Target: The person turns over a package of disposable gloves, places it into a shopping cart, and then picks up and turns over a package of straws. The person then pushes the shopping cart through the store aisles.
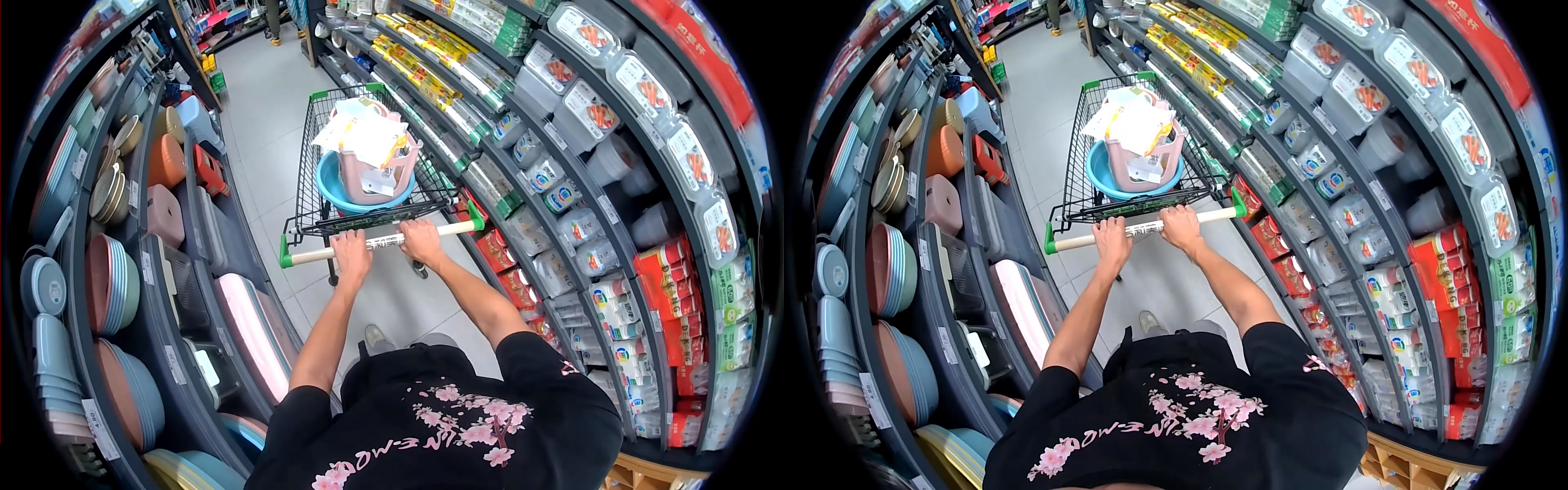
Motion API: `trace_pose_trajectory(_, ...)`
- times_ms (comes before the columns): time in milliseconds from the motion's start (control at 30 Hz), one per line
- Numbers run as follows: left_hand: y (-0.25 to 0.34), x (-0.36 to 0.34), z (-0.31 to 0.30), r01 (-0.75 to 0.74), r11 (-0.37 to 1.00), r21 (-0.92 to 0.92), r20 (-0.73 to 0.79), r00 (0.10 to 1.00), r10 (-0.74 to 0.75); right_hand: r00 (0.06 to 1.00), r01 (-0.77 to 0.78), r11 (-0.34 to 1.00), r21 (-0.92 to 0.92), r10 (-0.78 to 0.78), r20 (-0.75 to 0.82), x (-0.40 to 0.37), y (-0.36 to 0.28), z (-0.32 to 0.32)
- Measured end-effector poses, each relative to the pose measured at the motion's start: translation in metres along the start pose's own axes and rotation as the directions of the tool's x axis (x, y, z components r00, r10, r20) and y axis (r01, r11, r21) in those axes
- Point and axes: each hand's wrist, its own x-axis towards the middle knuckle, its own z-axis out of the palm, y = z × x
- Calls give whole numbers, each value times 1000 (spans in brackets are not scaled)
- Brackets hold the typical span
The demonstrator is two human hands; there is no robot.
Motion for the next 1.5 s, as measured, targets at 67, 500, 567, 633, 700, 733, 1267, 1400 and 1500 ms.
trace_pose_trajectory(67,5,-3,-2,-24,998,-54,-71,997,20,999,-49,999,-21,48,-13,8,-7,-2)
trace_pose_trajectory(500,-18,28,43,-25,995,-98,-255,967,-1,975,-32,998,-56,19,-223,25,-23,42)
trace_pose_trajectory(567,-20,39,51,-38,994,-103,-277,961,7,973,-35,998,-56,21,-231,34,-15,50)
trace_pose_trajectory(633,-20,54,55,-32,997,-76,-322,947,6,969,-11,999,-39,1,-248,49,-6,57)
trace_pose_trajectory(700,-23,72,59,-30,997,-73,-336,942,4,966,-14,999,-40,3,-259,67,0,61)
trace_pose_trajectory(733,-25,82,61,-28,998,-64,-352,936,4,966,-7,999,-35,-2,-260,77,4,62)
trace_pose_trajectory(1267,-52,227,54,29,999,-28,-294,955,-36,979,41,997,71,-26,-201,225,45,67)
trace_pose_trajectory(1400,-55,255,51,64,997,-40,-246,967,-72,982,65,996,57,-54,-182,252,54,67)
trace_pose_trajectory(1500,-62,270,56,70,997,-30,-235,969,-76,983,49,998,35,-42,-177,268,57,72)
